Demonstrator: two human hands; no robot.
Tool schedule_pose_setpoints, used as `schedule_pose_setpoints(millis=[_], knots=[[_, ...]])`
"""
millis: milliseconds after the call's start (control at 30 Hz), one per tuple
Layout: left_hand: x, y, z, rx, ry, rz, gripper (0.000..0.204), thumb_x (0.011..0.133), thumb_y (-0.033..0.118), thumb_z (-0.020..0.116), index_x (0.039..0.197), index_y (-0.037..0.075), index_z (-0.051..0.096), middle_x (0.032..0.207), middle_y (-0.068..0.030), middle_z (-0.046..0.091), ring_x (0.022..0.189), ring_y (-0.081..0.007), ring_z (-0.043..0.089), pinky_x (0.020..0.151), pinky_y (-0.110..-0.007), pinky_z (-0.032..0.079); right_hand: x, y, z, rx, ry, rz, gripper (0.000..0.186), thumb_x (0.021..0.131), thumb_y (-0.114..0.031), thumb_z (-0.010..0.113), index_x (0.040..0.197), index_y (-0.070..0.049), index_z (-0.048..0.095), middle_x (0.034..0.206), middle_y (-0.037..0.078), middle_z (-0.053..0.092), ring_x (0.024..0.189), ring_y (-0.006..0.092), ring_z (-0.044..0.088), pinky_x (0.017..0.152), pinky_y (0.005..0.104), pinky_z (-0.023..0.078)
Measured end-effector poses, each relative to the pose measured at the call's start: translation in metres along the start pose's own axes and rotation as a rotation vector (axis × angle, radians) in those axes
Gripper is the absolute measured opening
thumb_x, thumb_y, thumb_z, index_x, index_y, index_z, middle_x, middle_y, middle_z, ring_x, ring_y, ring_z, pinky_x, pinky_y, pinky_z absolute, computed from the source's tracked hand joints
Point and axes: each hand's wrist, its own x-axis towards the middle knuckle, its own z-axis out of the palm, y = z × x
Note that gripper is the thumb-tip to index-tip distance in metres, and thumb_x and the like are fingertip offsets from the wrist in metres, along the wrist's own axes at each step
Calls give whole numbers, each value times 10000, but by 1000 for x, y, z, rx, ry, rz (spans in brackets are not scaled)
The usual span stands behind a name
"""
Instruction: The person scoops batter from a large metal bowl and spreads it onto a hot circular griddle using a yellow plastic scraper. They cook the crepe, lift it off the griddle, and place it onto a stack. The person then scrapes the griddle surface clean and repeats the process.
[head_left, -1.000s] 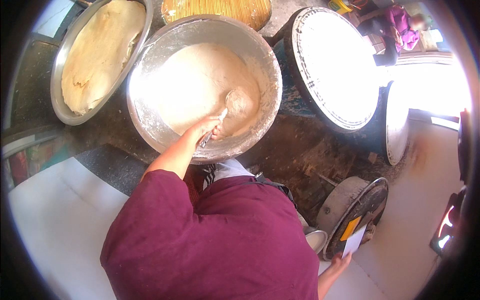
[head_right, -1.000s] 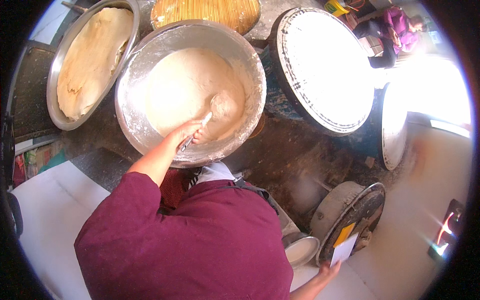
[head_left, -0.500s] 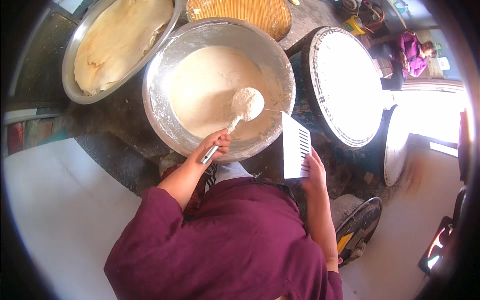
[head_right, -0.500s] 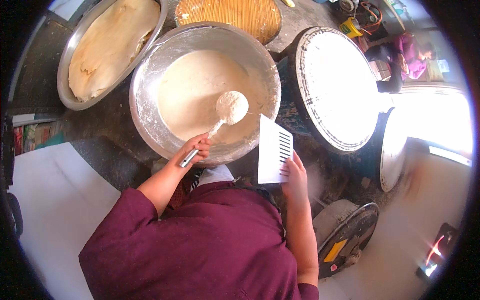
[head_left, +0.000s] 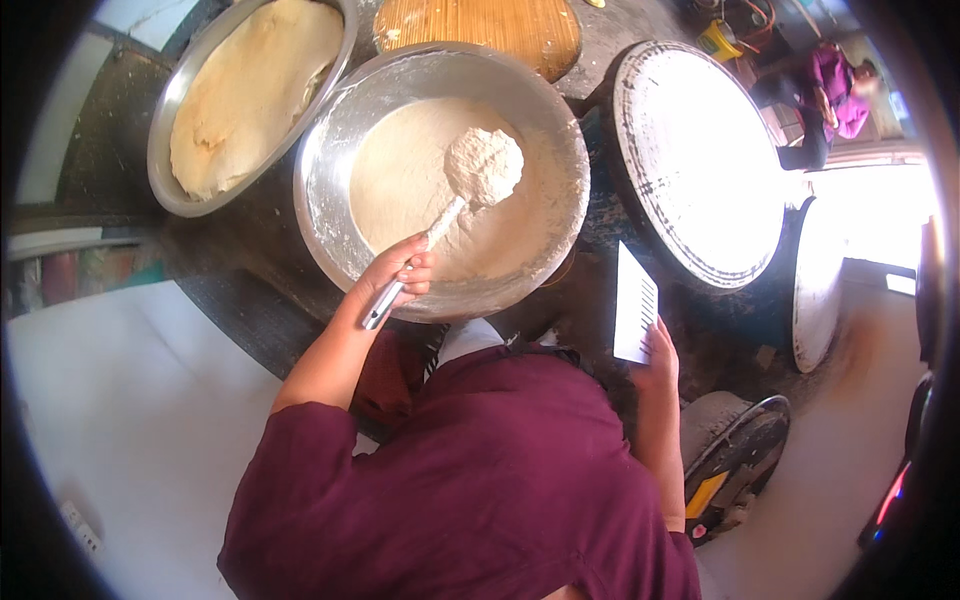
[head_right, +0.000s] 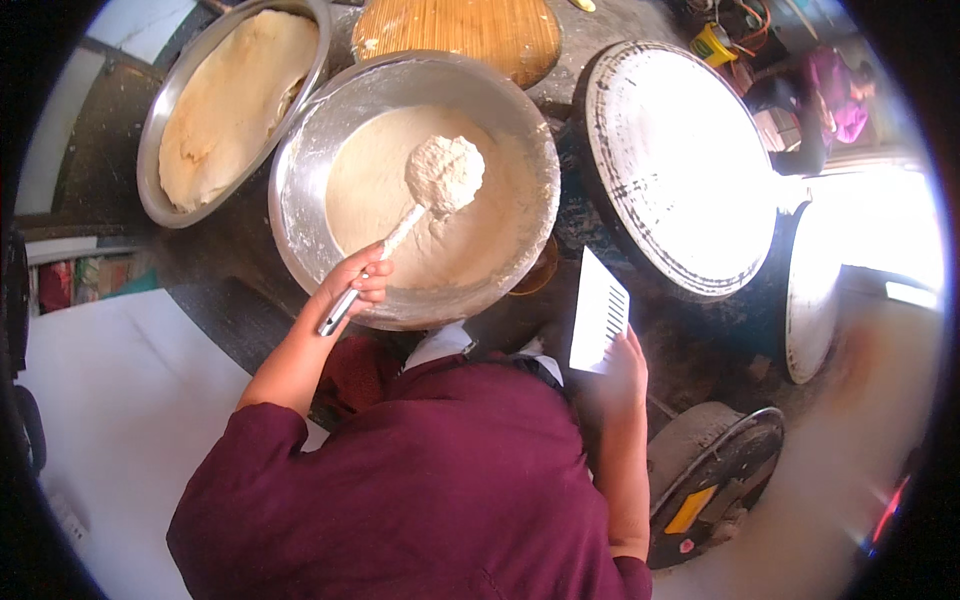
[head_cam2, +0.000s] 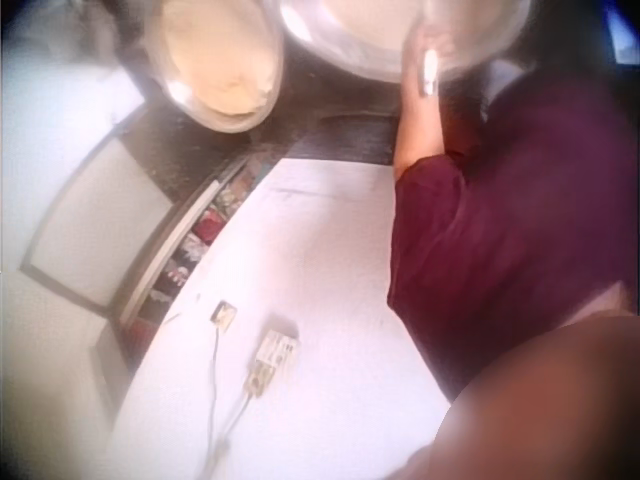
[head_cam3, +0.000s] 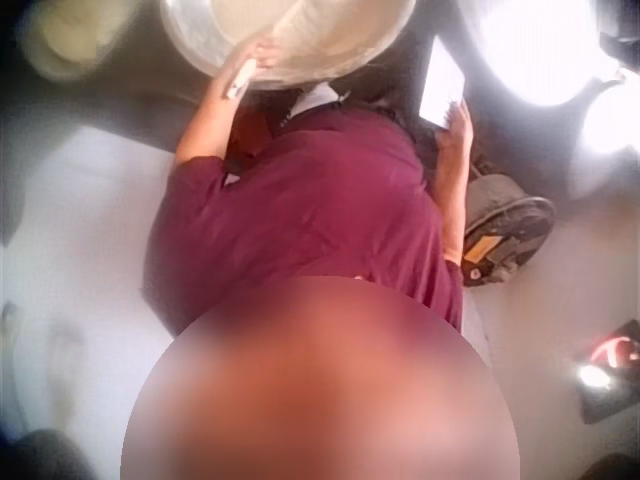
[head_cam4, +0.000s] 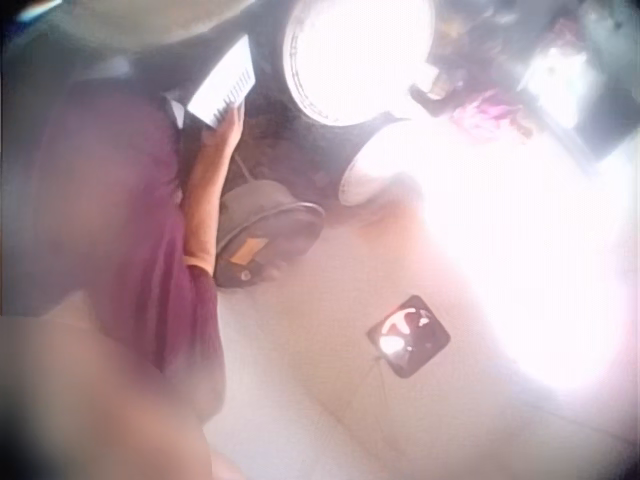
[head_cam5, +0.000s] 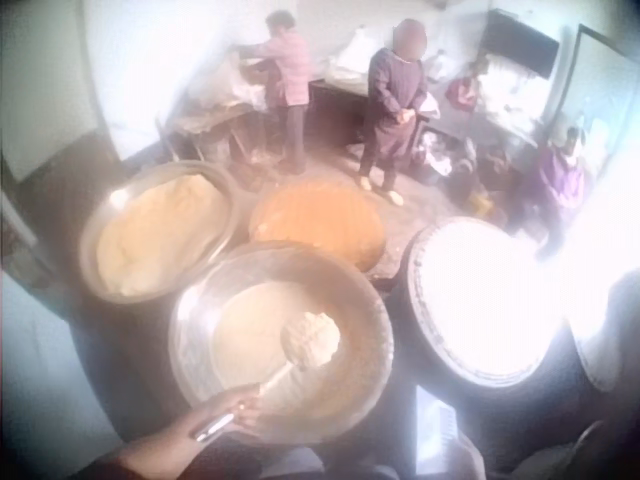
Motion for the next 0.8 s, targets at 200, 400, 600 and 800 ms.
schedule_pose_setpoints(millis=[200,400,600,800], knots=[[-2,3,106,245,57,63,140,947,182,401,1081,151,426,632,64,360,367,11,302,352,-151,234,30,-10,-60,44,23,-22,439,864,-71,399,1296,8,390,1140,126,565,959,213,594,797,346,504],[56,-47,238,257,-44,-57,174,938,146,397,1109,141,428,622,54,360,371,2,306,361,-160,246,45,-41,-134,243,-15,-41,356,898,-100,424,1238,1,448,1024,98,601,855,184,606,712,319,509],[144,-120,314,466,-83,-111,264,943,130,382,1206,145,411,609,44,379,376,-22,359,352,-169,247,36,-72,-217,182,59,-42,308,870,-155,547,1147,-22,515,899,47,606,747,130,578,658,289,486],[225,-196,297,1822,329,286,477,842,152,497,1301,52,412,617,-147,581,495,-246,568,493,-343,462,38,-89,-262,25,212,-147,188,835,-134,597,1007,-74,550,845,26,613,720,102,564,640,259,445]])
